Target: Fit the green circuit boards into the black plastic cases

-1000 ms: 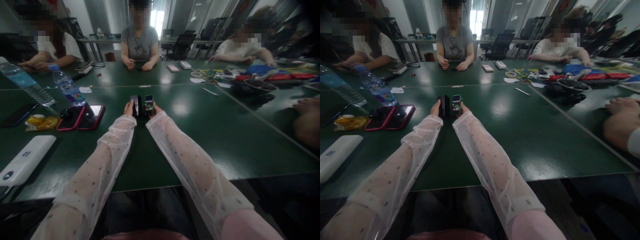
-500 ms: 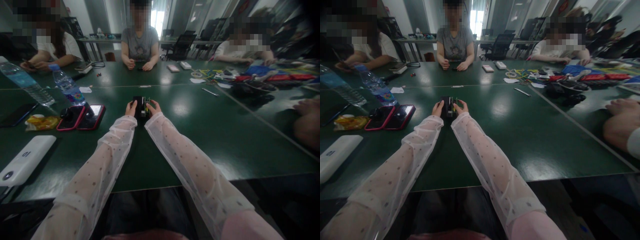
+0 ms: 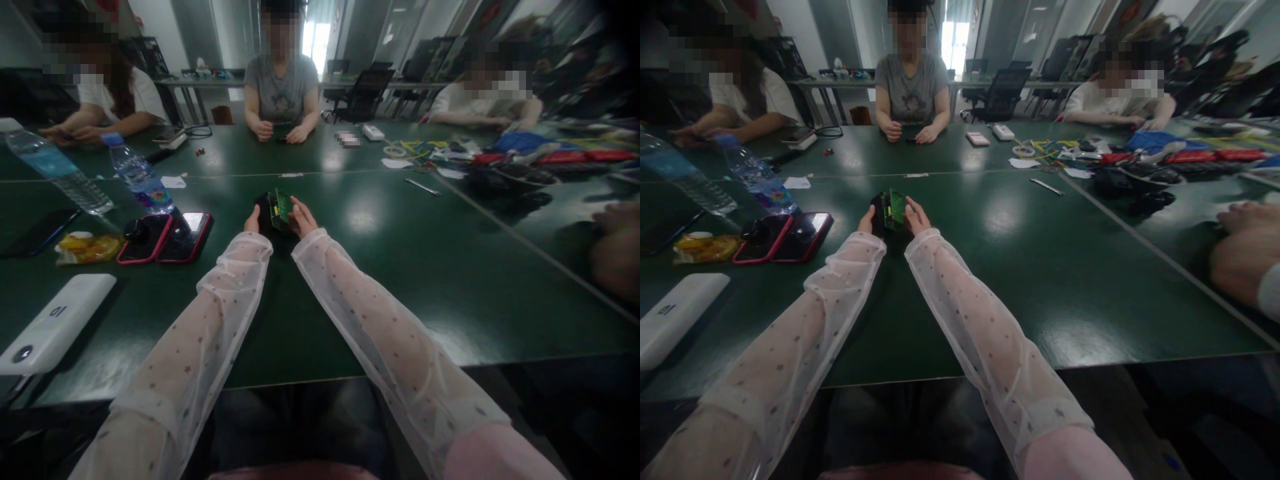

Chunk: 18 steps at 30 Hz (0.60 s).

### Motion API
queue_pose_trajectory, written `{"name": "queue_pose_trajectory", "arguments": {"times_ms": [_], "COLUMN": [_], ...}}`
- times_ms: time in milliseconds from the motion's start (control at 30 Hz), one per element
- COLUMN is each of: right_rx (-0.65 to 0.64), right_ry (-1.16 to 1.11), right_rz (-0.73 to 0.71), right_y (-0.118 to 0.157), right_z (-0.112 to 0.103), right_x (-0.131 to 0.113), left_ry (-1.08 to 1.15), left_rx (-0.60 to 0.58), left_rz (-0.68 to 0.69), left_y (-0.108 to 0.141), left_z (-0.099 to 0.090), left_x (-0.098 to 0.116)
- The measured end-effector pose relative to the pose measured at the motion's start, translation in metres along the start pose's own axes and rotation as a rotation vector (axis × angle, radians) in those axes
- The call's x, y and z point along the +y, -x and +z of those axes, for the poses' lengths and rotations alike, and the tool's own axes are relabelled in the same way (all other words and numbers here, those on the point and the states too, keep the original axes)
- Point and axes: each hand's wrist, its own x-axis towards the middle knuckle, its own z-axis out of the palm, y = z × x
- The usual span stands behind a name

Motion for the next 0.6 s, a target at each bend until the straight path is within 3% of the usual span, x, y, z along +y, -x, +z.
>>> {"name": "queue_pose_trajectory", "arguments": {"times_ms": [67, 200, 433, 600], "right_rx": [-0.025, -0.03, 0.014, -0.002], "right_ry": [0.001, -0.012, -0.105, -0.185], "right_rz": [0.034, 0.068, 0.206, 0.244], "right_y": [0.002, 0.007, 0.004, 0.002], "right_z": [0.001, 0.003, 0.0, -0.003], "right_x": [-0.003, -0.008, -0.019, -0.021], "left_ry": [0.136, 0.33, 0.235, 0.231], "left_rx": [0.051, -0.044, 0.136, 0.123], "left_rz": [-0.076, -0.175, -0.139, -0.155], "left_y": [0.004, 0.011, 0.031, 0.037], "left_z": [-0.002, -0.005, 0.015, 0.018], "left_x": [0.006, 0.016, 0.018, 0.021]}}
